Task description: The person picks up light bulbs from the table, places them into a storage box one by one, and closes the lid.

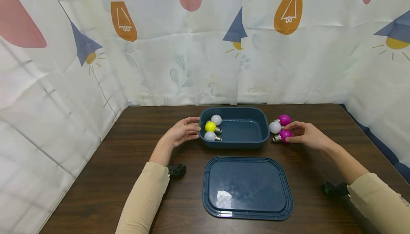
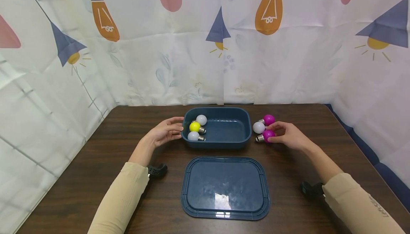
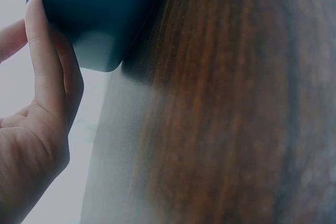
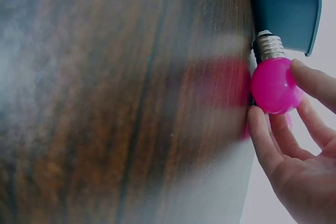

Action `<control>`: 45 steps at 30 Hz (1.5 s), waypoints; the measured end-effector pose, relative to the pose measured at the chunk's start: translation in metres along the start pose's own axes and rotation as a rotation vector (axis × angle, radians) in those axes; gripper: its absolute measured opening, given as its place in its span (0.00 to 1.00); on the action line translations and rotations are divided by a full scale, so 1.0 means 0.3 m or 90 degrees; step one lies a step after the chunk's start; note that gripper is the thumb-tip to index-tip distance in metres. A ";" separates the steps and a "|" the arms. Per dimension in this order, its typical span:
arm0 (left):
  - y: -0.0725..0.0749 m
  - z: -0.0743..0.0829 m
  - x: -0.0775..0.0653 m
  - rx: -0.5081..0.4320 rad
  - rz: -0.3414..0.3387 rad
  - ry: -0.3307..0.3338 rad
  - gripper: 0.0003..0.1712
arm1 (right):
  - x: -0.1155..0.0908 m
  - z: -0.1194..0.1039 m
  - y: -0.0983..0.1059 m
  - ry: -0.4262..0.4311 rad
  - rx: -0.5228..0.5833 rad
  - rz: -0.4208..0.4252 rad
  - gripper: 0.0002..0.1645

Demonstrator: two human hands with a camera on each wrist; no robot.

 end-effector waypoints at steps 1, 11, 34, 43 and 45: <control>0.000 0.001 0.000 0.001 -0.001 -0.001 0.35 | 0.000 0.001 0.001 -0.001 0.001 0.000 0.31; -0.002 0.003 -0.004 0.003 0.004 0.001 0.36 | -0.016 -0.006 0.007 -0.001 0.012 0.002 0.30; 0.004 -0.008 0.002 -0.003 -0.003 -0.005 0.35 | -0.027 -0.128 0.034 0.066 0.020 0.013 0.29; 0.006 -0.009 0.006 -0.002 -0.004 -0.005 0.35 | -0.004 -0.185 0.015 0.061 0.042 0.005 0.30; 0.004 -0.008 0.009 0.002 -0.007 -0.005 0.35 | 0.000 -0.195 0.012 0.059 0.054 0.004 0.30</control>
Point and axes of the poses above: each hand's wrist, its own x-axis towards the middle knuckle, its own y-axis out of the back of the hand, z = x × y, the point moved 6 cm from there along x, towards the middle knuckle, and after that the axes turned 11 degrees about x, right-handed, at the moved point
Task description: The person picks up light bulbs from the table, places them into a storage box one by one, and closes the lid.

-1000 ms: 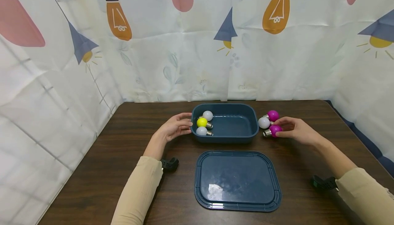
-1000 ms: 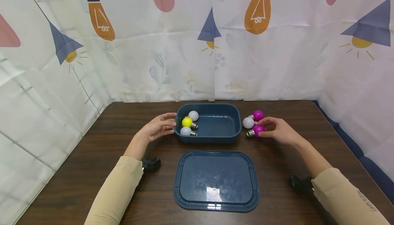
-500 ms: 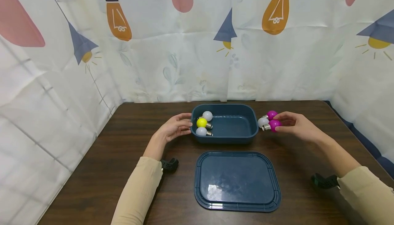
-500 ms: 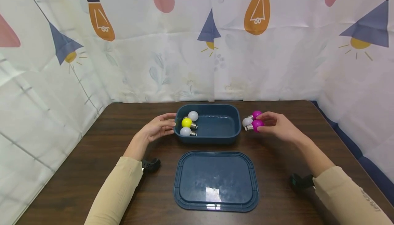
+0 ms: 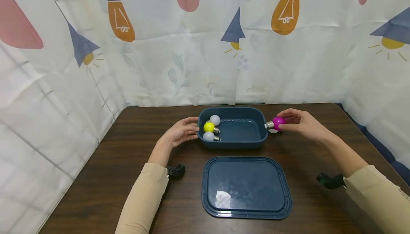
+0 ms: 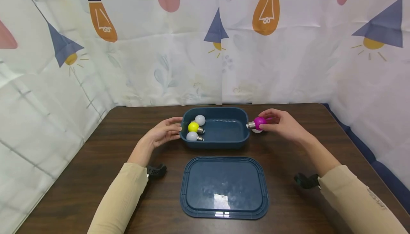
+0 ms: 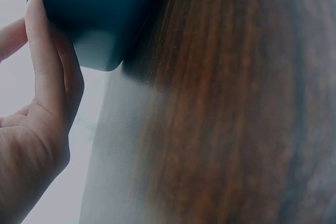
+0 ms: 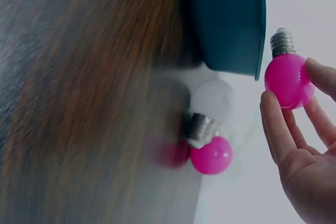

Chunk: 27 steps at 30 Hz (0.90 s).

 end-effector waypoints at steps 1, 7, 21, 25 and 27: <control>0.000 -0.001 0.000 0.000 -0.001 0.001 0.35 | 0.004 -0.004 -0.005 0.001 0.006 -0.002 0.30; 0.000 0.009 -0.007 0.001 0.004 0.000 0.35 | 0.042 -0.028 -0.030 0.020 0.033 -0.011 0.28; -0.006 0.021 -0.008 0.002 0.009 0.004 0.35 | 0.111 -0.071 -0.089 0.037 0.033 -0.027 0.29; -0.006 0.019 -0.008 0.001 0.011 0.011 0.35 | 0.129 -0.077 -0.111 0.036 0.043 -0.041 0.29; -0.006 0.018 -0.010 0.005 0.010 0.013 0.35 | 0.138 -0.080 -0.125 0.042 0.049 -0.049 0.29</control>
Point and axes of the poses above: each hand's wrist, its own x-axis towards the middle knuckle, its own y-axis out of the back of the hand, z = x × y, the point moved 6 cm from there along x, towards the middle knuckle, and after that the axes turned 11 degrees about x, right-handed, at the moved point
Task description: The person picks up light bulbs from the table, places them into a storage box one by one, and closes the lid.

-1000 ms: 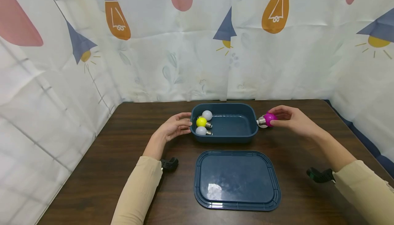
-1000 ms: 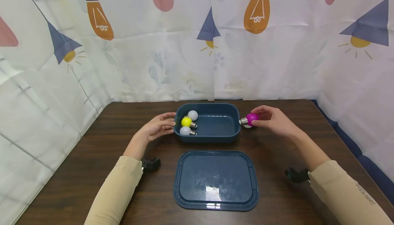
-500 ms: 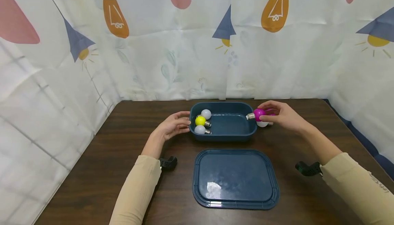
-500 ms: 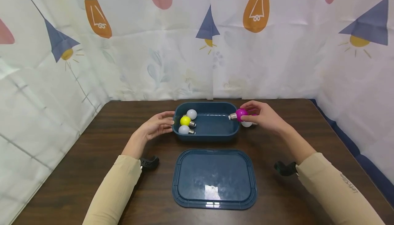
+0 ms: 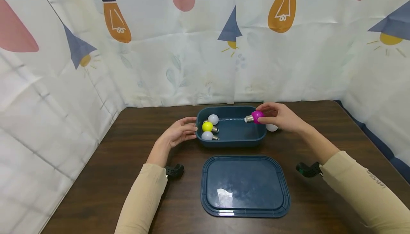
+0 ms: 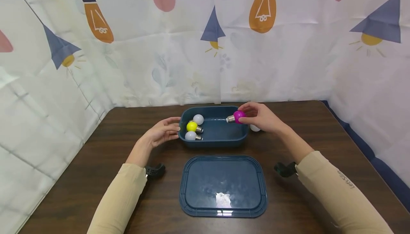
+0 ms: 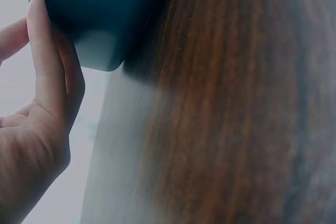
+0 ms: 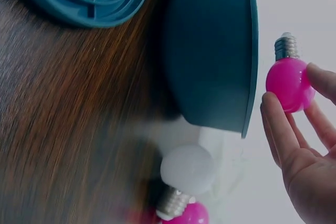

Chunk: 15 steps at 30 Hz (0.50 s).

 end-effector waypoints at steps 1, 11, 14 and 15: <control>0.001 -0.001 -0.001 0.001 0.001 0.000 0.35 | 0.005 -0.002 -0.006 0.003 -0.001 -0.002 0.28; 0.005 -0.011 -0.001 0.000 -0.001 0.001 0.35 | 0.030 -0.010 -0.058 0.028 -0.022 -0.012 0.24; 0.005 -0.009 -0.001 -0.002 -0.005 -0.003 0.35 | 0.042 -0.009 -0.069 0.033 -0.033 -0.015 0.23; 0.004 -0.010 -0.001 -0.001 -0.007 -0.005 0.35 | 0.046 -0.007 -0.074 0.034 -0.033 -0.017 0.23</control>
Point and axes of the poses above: each hand's wrist, its own x-axis towards the middle knuckle, its own y-axis out of the back of the hand, z = x × y, the point moved 6 cm from there along x, towards the middle knuckle, and after that the axes turned 11 degrees about x, right-handed, at the moved point
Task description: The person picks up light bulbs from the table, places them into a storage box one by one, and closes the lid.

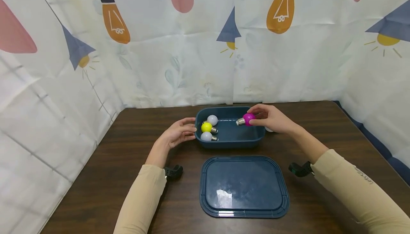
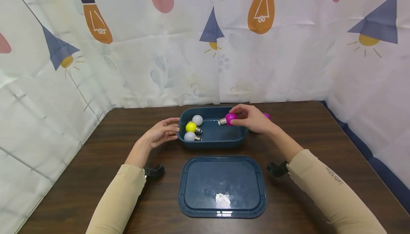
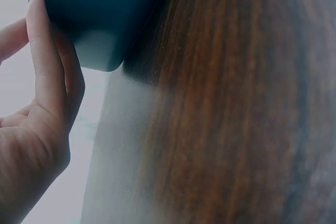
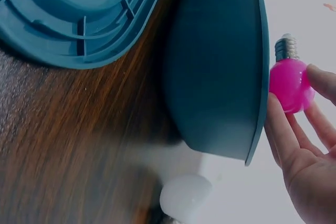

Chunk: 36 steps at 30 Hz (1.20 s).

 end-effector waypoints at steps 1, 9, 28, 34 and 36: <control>0.001 -0.002 0.001 -0.003 -0.001 0.000 0.35 | 0.005 0.004 -0.004 0.002 0.001 -0.002 0.23; -0.004 -0.008 0.003 0.003 -0.006 -0.004 0.34 | 0.039 0.012 -0.041 0.006 0.007 -0.010 0.23; -0.003 0.029 -0.003 0.031 -0.002 -0.007 0.35 | 0.108 0.017 -0.123 -0.011 0.008 -0.020 0.23; 0.000 0.031 -0.005 0.034 -0.002 -0.010 0.35 | 0.127 0.022 -0.144 -0.016 -0.002 -0.025 0.23; 0.000 0.027 -0.004 0.031 -0.004 -0.009 0.35 | 0.132 0.030 -0.151 -0.019 -0.003 -0.029 0.24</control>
Point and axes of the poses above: each hand's wrist, its own x-axis towards the middle knuckle, its own y-axis out of the back of the hand, z = x × y, the point moved 6 cm from there along x, towards the middle knuckle, and after that the axes turned 11 degrees about x, right-handed, at the moved point
